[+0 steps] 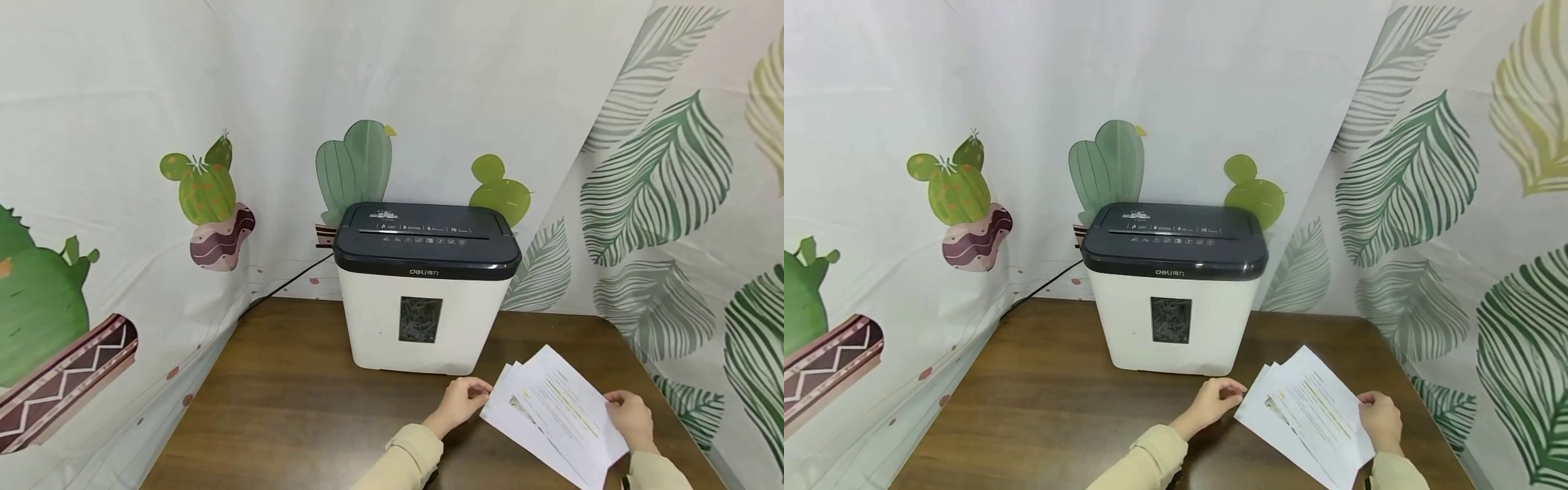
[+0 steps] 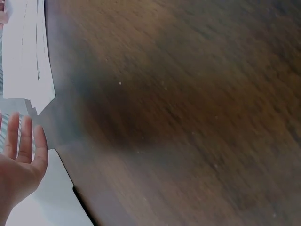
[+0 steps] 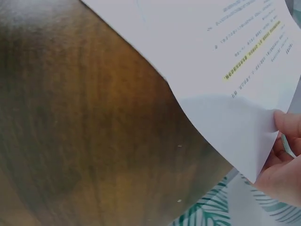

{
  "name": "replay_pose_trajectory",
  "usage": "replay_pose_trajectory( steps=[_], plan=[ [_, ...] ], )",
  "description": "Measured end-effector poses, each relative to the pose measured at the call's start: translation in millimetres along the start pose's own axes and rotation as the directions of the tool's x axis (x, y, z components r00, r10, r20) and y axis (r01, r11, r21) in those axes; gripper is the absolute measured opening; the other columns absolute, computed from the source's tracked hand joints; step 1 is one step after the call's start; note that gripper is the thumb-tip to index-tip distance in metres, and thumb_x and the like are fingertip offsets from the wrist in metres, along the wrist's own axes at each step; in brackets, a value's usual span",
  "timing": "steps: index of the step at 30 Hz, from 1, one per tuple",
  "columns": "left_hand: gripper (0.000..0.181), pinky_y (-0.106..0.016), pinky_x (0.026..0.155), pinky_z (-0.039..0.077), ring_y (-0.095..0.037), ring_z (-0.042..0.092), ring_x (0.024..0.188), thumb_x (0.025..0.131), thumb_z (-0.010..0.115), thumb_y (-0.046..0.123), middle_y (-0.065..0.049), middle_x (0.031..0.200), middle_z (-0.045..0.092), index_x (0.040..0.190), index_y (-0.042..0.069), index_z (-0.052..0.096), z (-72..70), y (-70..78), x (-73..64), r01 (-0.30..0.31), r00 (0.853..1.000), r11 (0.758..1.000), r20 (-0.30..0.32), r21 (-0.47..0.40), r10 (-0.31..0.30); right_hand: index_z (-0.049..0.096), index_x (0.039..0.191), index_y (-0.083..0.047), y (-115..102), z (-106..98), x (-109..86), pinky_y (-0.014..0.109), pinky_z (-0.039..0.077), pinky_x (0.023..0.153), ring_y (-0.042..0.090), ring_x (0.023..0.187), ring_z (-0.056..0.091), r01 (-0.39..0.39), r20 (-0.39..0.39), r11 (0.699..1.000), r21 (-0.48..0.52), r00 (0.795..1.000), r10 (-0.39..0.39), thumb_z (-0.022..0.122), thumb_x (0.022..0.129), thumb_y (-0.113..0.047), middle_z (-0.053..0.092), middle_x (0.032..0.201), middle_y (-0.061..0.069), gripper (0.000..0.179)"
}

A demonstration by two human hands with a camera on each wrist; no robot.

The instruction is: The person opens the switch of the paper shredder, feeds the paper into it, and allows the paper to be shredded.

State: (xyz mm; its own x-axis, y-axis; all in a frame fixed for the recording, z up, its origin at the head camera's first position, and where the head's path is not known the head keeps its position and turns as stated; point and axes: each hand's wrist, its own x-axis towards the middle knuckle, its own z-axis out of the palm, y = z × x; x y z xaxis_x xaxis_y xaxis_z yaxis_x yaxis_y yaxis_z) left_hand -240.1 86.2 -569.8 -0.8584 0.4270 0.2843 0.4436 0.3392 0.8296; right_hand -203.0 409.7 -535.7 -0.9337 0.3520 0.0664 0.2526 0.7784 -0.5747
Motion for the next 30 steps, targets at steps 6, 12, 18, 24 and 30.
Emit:
replay_pose_trajectory(
  steps=[6,12,18,24,30],
  plan=[
    [0.021,-0.014,0.068,0.047,-0.009,0.063,0.075,0.084,0.067,0.003,-0.013,0.090,0.070,0.104,0.000,0.066,1.3,3.4,-1.5,0.037,0.999,0.999,0.003,-0.017,-0.037,0.060,0.089,0.014,-5.8,-4.8,5.6,0.026,0.038,0.058,0.002,0.060,0.044,0.141,0.047,0.989,0.031,0.989,-0.143,0.054,0.083,0.001,0.061,0.071,0.012,0.016],
    [0.046,-0.019,0.071,0.048,-0.022,0.062,0.080,0.081,0.071,0.006,-0.020,0.099,0.065,0.123,-0.005,0.054,1.0,3.5,-4.4,0.117,0.993,0.992,-0.004,-0.040,-0.117,0.060,0.093,0.015,-15.3,-11.1,4.2,0.019,0.039,0.058,-0.007,0.063,0.042,0.176,0.087,0.976,0.129,0.978,-0.188,0.056,0.085,0.003,0.062,0.072,0.003,0.015],
    [0.060,-0.020,0.062,0.048,-0.014,0.062,0.076,0.081,0.072,0.012,-0.012,0.095,0.062,0.131,-0.006,0.045,6.6,5.4,-3.3,0.293,0.956,0.928,0.078,-0.229,-0.282,0.054,0.101,0.021,-24.9,-9.1,-4.0,0.015,0.042,0.061,-0.009,0.067,0.045,0.120,0.143,0.956,0.268,0.976,-0.162,0.057,0.088,0.002,0.055,0.072,-0.017,0.023],
    [0.062,-0.026,0.057,0.053,-0.008,0.056,0.069,0.080,0.073,0.009,-0.007,0.096,0.059,0.133,0.000,0.043,15.2,5.8,-7.6,0.350,0.937,0.836,0.144,-0.423,-0.319,0.056,0.096,0.015,-35.8,1.6,-9.6,0.014,0.042,0.064,-0.009,0.071,0.048,0.079,0.192,0.896,0.438,0.965,-0.179,0.056,0.089,0.003,0.054,0.075,-0.022,0.014],
    [0.048,-0.032,0.069,0.057,-0.014,0.065,0.075,0.081,0.071,0.003,-0.006,0.091,0.062,0.122,0.005,0.047,27.0,8.5,-13.2,0.373,0.924,0.670,0.186,-0.642,-0.335,0.060,0.092,-0.001,-50.2,12.1,-14.1,0.016,0.042,0.063,-0.005,0.072,0.049,-0.002,0.247,0.831,0.557,0.955,-0.163,0.056,0.091,0.001,0.055,0.076,-0.020,0.005]
  ],
)
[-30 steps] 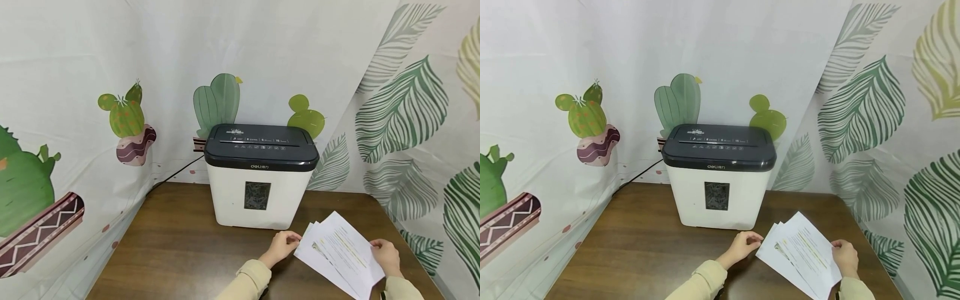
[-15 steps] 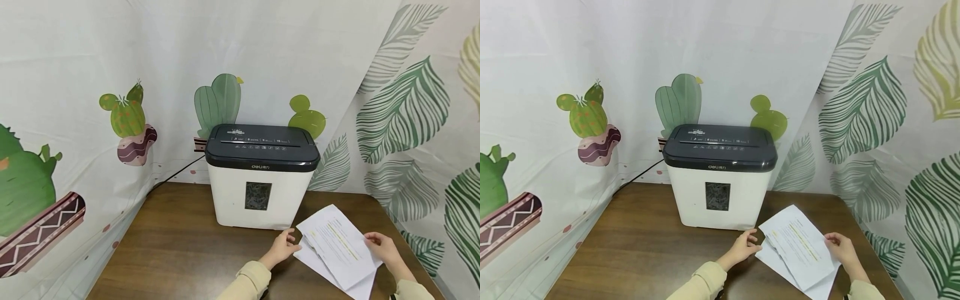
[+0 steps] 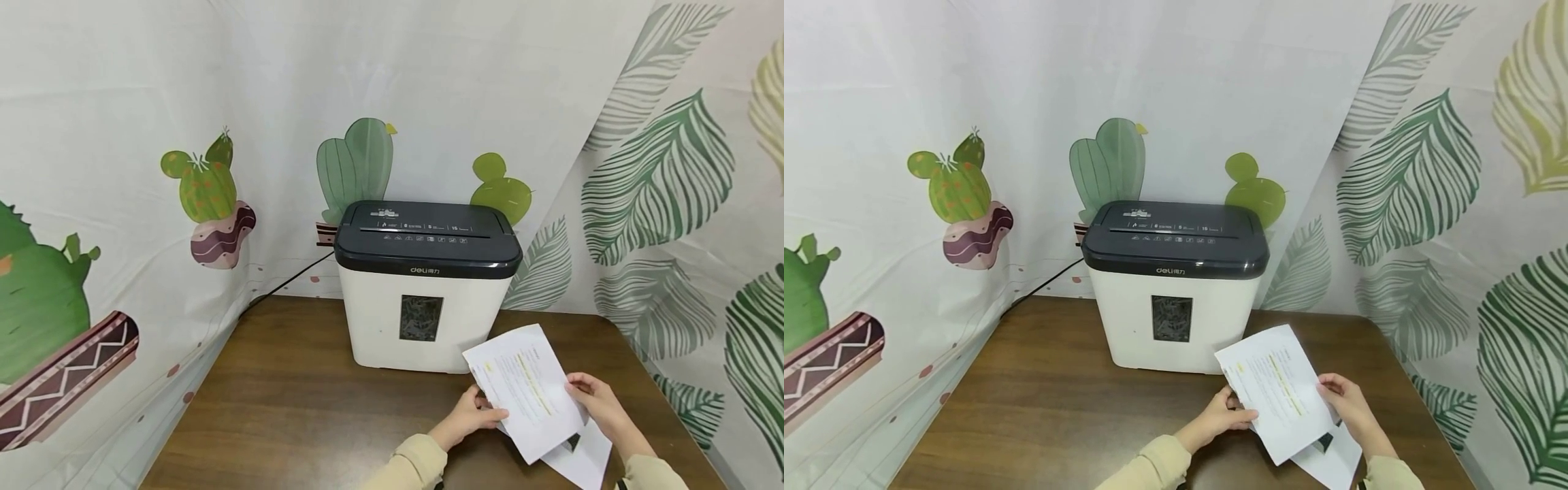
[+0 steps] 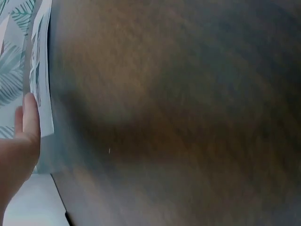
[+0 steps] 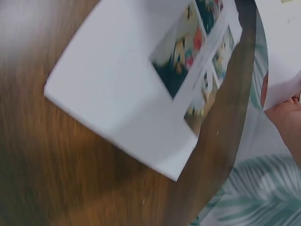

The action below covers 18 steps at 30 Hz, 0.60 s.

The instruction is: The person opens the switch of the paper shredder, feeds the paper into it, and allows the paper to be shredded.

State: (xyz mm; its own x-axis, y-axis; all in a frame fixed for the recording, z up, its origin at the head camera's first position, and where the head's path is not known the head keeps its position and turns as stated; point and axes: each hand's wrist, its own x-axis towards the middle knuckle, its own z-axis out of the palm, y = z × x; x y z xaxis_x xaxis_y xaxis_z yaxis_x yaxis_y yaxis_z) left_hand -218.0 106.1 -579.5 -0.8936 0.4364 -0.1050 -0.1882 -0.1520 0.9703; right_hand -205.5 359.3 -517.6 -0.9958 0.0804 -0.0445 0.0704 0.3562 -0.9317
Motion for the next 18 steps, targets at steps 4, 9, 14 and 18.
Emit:
replay_pose_trajectory(
  steps=[4,9,14,18],
  plan=[
    [0.036,-0.029,0.072,0.056,-0.018,0.068,0.085,0.081,0.071,0.006,-0.007,0.098,0.069,0.114,0.006,0.057,11.1,-3.0,-2.3,-0.017,0.996,0.999,-0.093,-0.037,0.014,0.060,0.091,-0.006,-6.0,16.9,0.5,0.018,0.043,0.062,-0.003,0.071,0.050,-0.012,0.013,0.998,0.061,1.000,0.011,0.055,0.092,0.000,0.056,0.076,-0.018,0.008],
    [0.029,-0.024,0.072,0.054,-0.016,0.069,0.085,0.078,0.071,0.001,-0.010,0.099,0.071,0.106,0.002,0.065,19.7,0.7,-7.6,-0.073,0.955,0.996,-0.290,-0.048,0.056,0.060,0.091,-0.010,-9.9,32.4,1.0,0.019,0.043,0.061,-0.001,0.072,0.050,-0.002,0.042,0.992,0.127,0.999,-0.004,0.054,0.092,0.000,0.056,0.078,-0.015,0.012],
    [0.025,-0.025,0.071,0.055,-0.021,0.070,0.084,0.078,0.070,0.000,-0.018,0.097,0.071,0.103,-0.005,0.066,15.0,6.9,-9.2,-0.136,0.934,0.989,-0.341,-0.064,0.106,0.057,0.097,0.000,-13.8,40.5,1.1,0.019,0.044,0.062,-0.001,0.073,0.049,-0.014,0.039,0.996,0.089,0.999,0.010,0.054,0.093,0.000,0.054,0.080,-0.015,0.005],
    [0.028,-0.024,0.072,0.055,-0.022,0.070,0.087,0.078,0.069,-0.001,-0.021,0.100,0.070,0.105,-0.008,0.065,6.9,10.2,-8.3,-0.194,0.926,0.980,-0.336,-0.037,0.170,0.054,0.098,0.004,-18.0,46.1,0.4,0.021,0.046,0.062,0.000,0.073,0.050,-0.027,0.047,0.996,0.088,0.999,0.023,0.054,0.093,-0.001,0.054,0.080,-0.013,0.007]
  ],
)
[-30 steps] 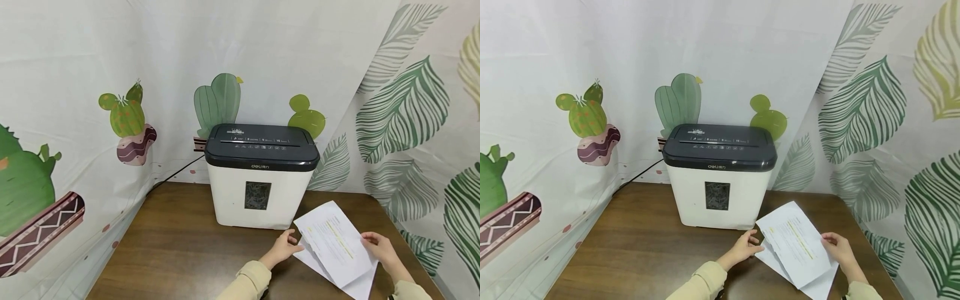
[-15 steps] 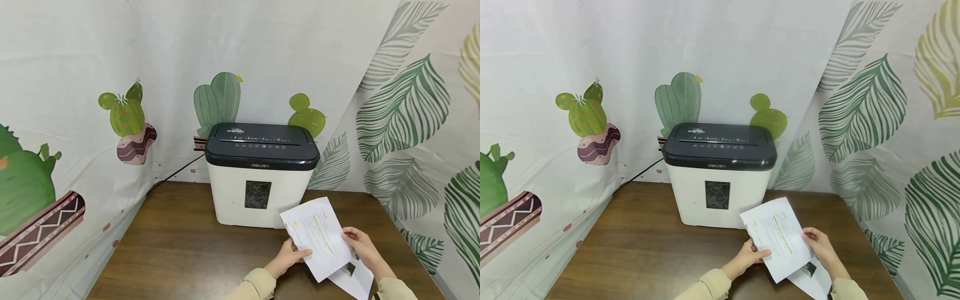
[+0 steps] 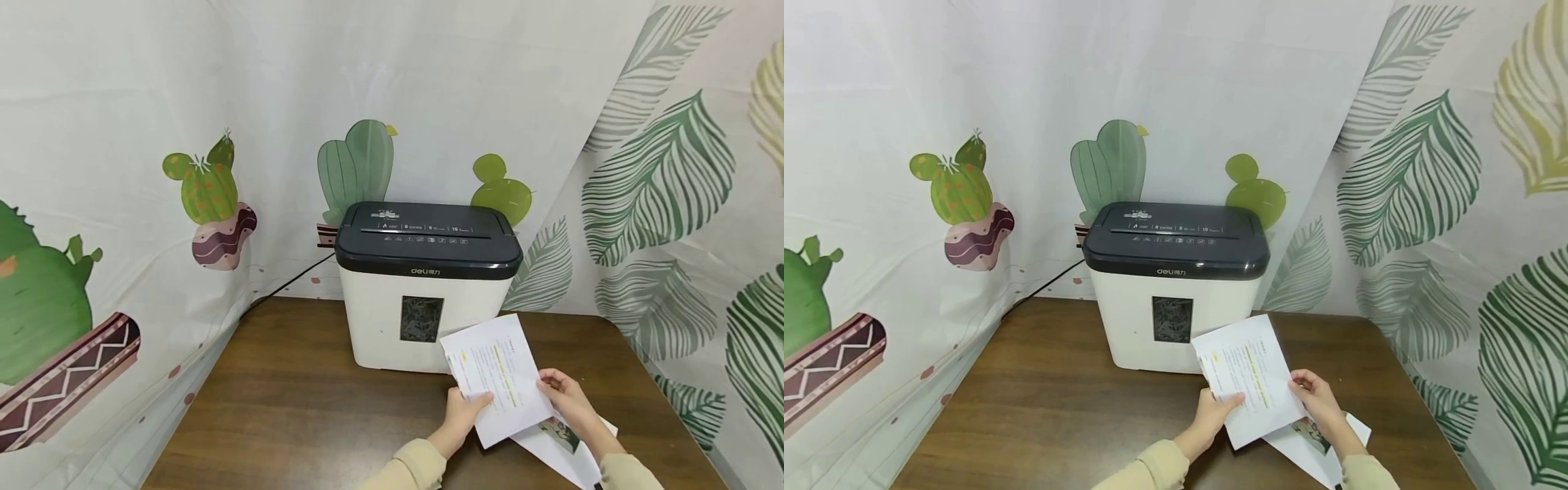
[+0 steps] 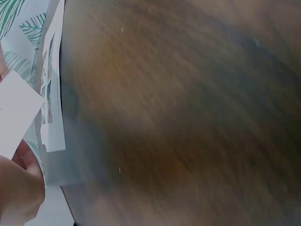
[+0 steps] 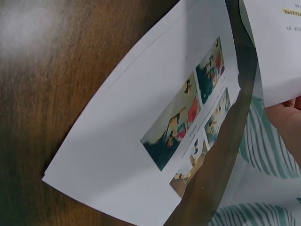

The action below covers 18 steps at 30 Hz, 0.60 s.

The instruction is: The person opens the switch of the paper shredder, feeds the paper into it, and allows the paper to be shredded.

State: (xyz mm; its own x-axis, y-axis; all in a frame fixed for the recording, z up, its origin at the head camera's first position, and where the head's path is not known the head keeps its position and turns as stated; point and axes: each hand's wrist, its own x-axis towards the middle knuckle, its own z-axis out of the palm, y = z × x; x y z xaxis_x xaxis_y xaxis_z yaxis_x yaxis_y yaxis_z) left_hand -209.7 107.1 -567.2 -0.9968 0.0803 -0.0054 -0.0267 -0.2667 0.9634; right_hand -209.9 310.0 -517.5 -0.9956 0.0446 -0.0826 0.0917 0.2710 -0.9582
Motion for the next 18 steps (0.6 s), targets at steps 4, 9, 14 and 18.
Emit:
replay_pose_trajectory(
  steps=[4,9,14,18],
  plan=[
    [0.027,-0.020,0.070,0.054,-0.017,0.069,0.085,0.078,0.069,0.000,-0.021,0.099,0.070,0.104,-0.008,0.066,-9.6,2.9,3.2,-0.036,0.999,0.997,0.021,0.065,0.035,0.054,0.101,0.006,-3.8,3.9,-0.4,0.021,0.046,0.063,0.001,0.073,0.052,0.030,0.011,1.000,0.006,0.999,-0.030,0.054,0.093,-0.002,0.056,0.081,-0.013,0.011],
    [0.025,-0.019,0.065,0.053,-0.014,0.069,0.080,0.077,0.072,0.002,-0.020,0.095,0.071,0.100,-0.006,0.068,-24.9,14.9,4.1,-0.080,0.996,0.976,0.056,0.200,0.070,0.052,0.104,0.010,-12.6,6.3,0.9,0.020,0.050,0.068,0.001,0.077,0.056,0.090,0.048,0.994,0.066,0.994,-0.093,0.053,0.095,-0.005,0.058,0.084,-0.011,0.018],
    [0.023,-0.018,0.063,0.052,-0.013,0.070,0.078,0.077,0.073,0.006,-0.017,0.092,0.073,0.098,-0.004,0.071,-37.8,33.0,1.0,-0.149,0.986,0.925,0.130,0.350,0.109,0.057,0.104,0.001,-25.0,9.0,1.5,0.020,0.053,0.070,0.003,0.077,0.060,0.136,0.044,0.979,0.153,0.989,-0.144,0.053,0.095,-0.007,0.061,0.084,-0.012,0.012],
    [0.023,-0.015,0.065,0.051,-0.013,0.070,0.079,0.078,0.073,0.007,-0.016,0.091,0.073,0.098,-0.003,0.071,-47.9,47.9,-5.4,-0.219,0.967,0.878,0.214,0.425,0.138,0.061,0.099,-0.017,-35.8,12.1,-0.2,0.020,0.053,0.070,0.003,0.076,0.061,0.182,0.034,0.949,0.256,0.980,-0.197,0.050,0.097,-0.007,0.063,0.083,-0.012,0.015]
  ],
)
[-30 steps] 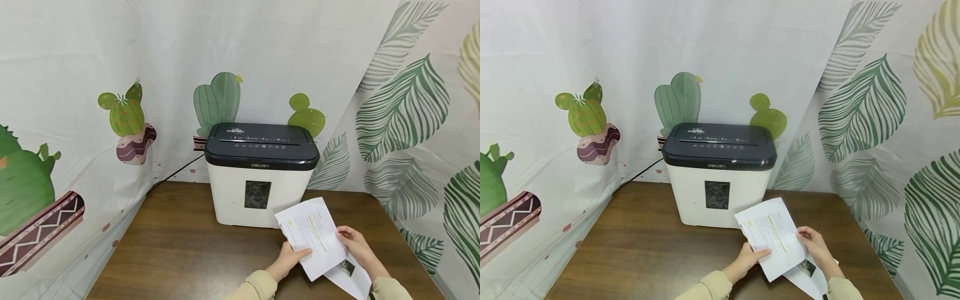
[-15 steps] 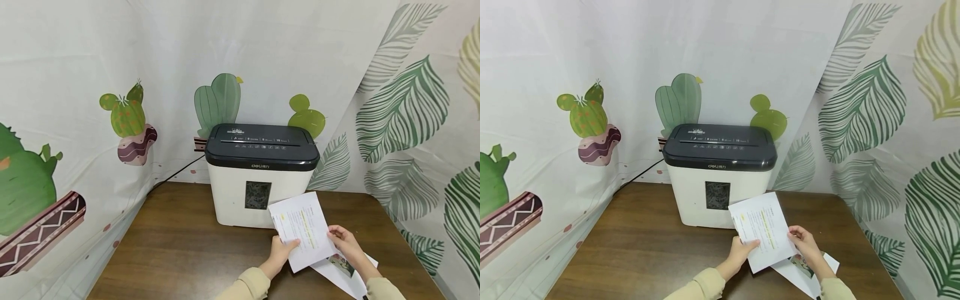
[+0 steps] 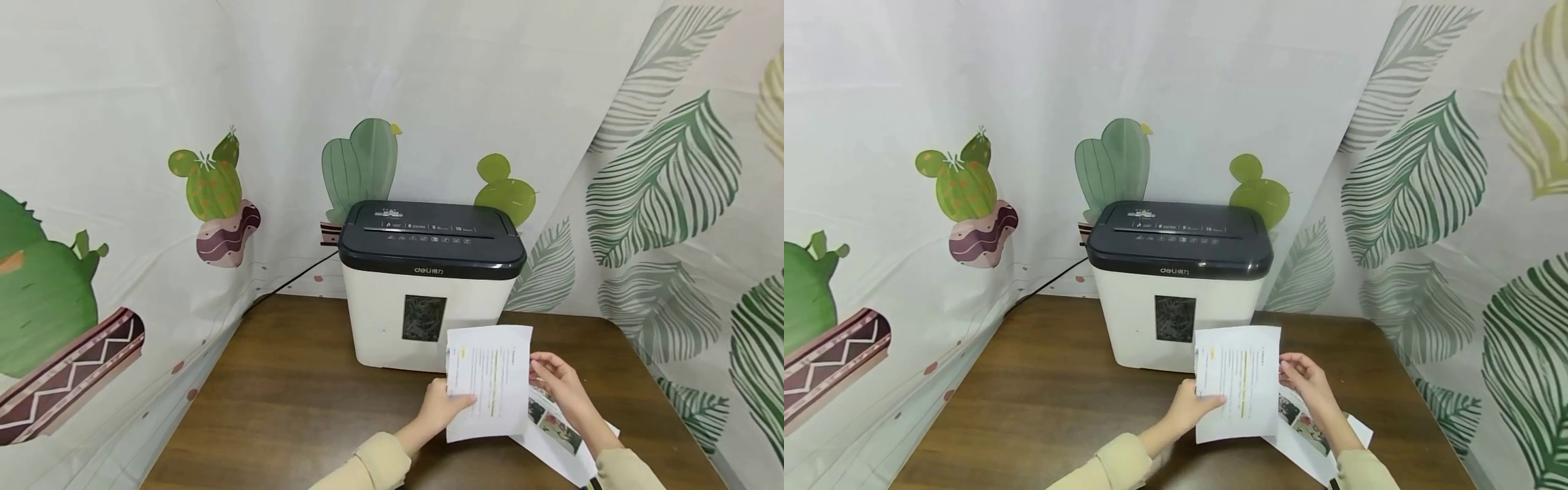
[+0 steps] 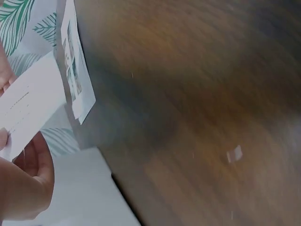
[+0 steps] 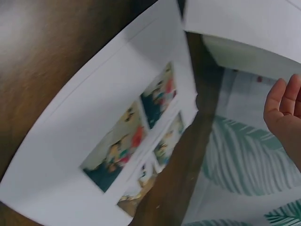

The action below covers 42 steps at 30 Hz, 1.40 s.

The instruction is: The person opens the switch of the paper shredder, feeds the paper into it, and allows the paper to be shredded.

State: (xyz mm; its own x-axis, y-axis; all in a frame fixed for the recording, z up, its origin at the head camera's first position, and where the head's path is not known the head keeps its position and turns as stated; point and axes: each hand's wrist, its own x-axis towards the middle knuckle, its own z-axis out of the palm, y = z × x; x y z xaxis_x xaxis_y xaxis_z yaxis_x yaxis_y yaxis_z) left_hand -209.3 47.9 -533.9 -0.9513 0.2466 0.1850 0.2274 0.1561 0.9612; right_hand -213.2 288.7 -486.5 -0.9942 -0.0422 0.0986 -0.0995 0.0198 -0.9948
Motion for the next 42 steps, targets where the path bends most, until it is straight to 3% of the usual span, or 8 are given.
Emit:
replay_pose_trajectory(
  steps=[7,15,22,29,32,35,39,42],
  plan=[
    [0.022,-0.013,0.060,0.050,-0.014,0.071,0.074,0.076,0.076,0.011,-0.015,0.086,0.073,0.094,-0.001,0.072,-31.6,20.8,-8.4,-0.095,0.994,0.973,0.073,0.210,0.081,0.063,0.100,-0.019,-27.5,14.7,1.2,0.018,0.052,0.069,0.002,0.077,0.061,0.153,-0.011,0.967,0.202,0.988,-0.154,0.044,0.099,-0.007,0.062,0.084,-0.010,0.022],
    [0.022,-0.016,0.059,0.050,-0.012,0.070,0.074,0.077,0.077,0.017,-0.010,0.087,0.074,0.093,0.002,0.074,-66.8,42.5,-19.5,-0.085,0.994,0.926,0.090,0.369,0.056,0.062,0.106,-0.012,-55.9,33.5,-5.7,0.015,0.050,0.075,0.000,0.090,0.063,0.272,0.064,0.960,0.060,0.959,-0.276,0.039,0.101,-0.008,0.068,0.096,-0.010,0.024],
    [0.015,-0.021,0.068,0.051,-0.009,0.068,0.078,0.078,0.075,0.021,0.001,0.086,0.074,0.089,0.011,0.075,-89.5,49.8,-25.6,-0.174,0.985,0.800,0.094,0.574,0.146,0.052,0.112,0.014,-64.0,47.4,-9.9,0.013,0.048,0.082,0.000,0.099,0.061,0.520,0.260,0.850,-0.085,0.835,-0.485,0.042,0.091,0.015,0.066,0.105,-0.010,0.023],
    [0.021,-0.029,0.073,0.053,-0.014,0.070,0.083,0.080,0.074,0.023,-0.001,0.091,0.074,0.095,0.008,0.074,-105.5,65.4,-24.7,-0.248,0.969,0.635,0.177,0.731,0.174,0.047,0.124,0.010,-56.0,52.5,-7.6,0.019,0.047,0.082,0.000,0.112,0.054,0.611,0.512,0.784,-0.111,0.711,-0.481,0.060,0.078,0.018,0.056,0.126,-0.015,0.048],
    [0.022,-0.029,0.072,0.054,-0.014,0.070,0.083,0.080,0.074,0.024,-0.001,0.093,0.074,0.096,0.008,0.074,-112.3,73.2,-25.7,-0.281,0.960,0.577,0.221,0.767,0.173,0.049,0.123,0.008,-47.0,56.6,-8.1,0.021,0.047,0.079,-0.002,0.106,0.055,0.599,0.539,0.787,-0.150,0.717,-0.442,0.067,0.076,0.013,0.056,0.126,-0.017,0.050],
    [0.017,-0.027,0.069,0.053,-0.012,0.069,0.080,0.081,0.073,0.024,0.002,0.090,0.074,0.093,0.011,0.074,-118.3,78.5,-27.8,-0.315,0.949,0.543,0.260,0.778,0.179,0.053,0.119,0.007,-37.1,62.4,-9.7,0.022,0.048,0.077,-0.004,0.102,0.055,0.579,0.548,0.791,-0.197,0.734,-0.400,0.067,0.079,0.008,0.059,0.121,-0.012,0.043],
    [0.010,-0.022,0.060,0.050,-0.006,0.065,0.068,0.081,0.073,0.023,0.005,0.082,0.073,0.086,0.015,0.073,-122.2,83.5,-30.9,-0.354,0.935,0.516,0.296,0.780,0.194,0.058,0.112,0.004,-25.5,68.7,-14.0,0.023,0.050,0.073,-0.005,0.096,0.057,0.541,0.557,0.813,-0.217,0.753,-0.352,0.064,0.083,0.005,0.065,0.107,0.001,0.029],
    [0.008,-0.018,0.052,0.042,0.002,0.051,0.055,0.080,0.074,0.023,0.007,0.072,0.070,0.080,0.015,0.071,-123.3,87.6,-32.0,-0.369,0.930,0.521,0.310,0.770,0.199,0.059,0.107,0.004,-20.3,73.2,-18.1,0.022,0.051,0.072,-0.005,0.092,0.059,0.525,0.541,0.818,-0.236,0.770,-0.338,0.063,0.085,0.004,0.068,0.100,0.012,0.023]
  ],
)
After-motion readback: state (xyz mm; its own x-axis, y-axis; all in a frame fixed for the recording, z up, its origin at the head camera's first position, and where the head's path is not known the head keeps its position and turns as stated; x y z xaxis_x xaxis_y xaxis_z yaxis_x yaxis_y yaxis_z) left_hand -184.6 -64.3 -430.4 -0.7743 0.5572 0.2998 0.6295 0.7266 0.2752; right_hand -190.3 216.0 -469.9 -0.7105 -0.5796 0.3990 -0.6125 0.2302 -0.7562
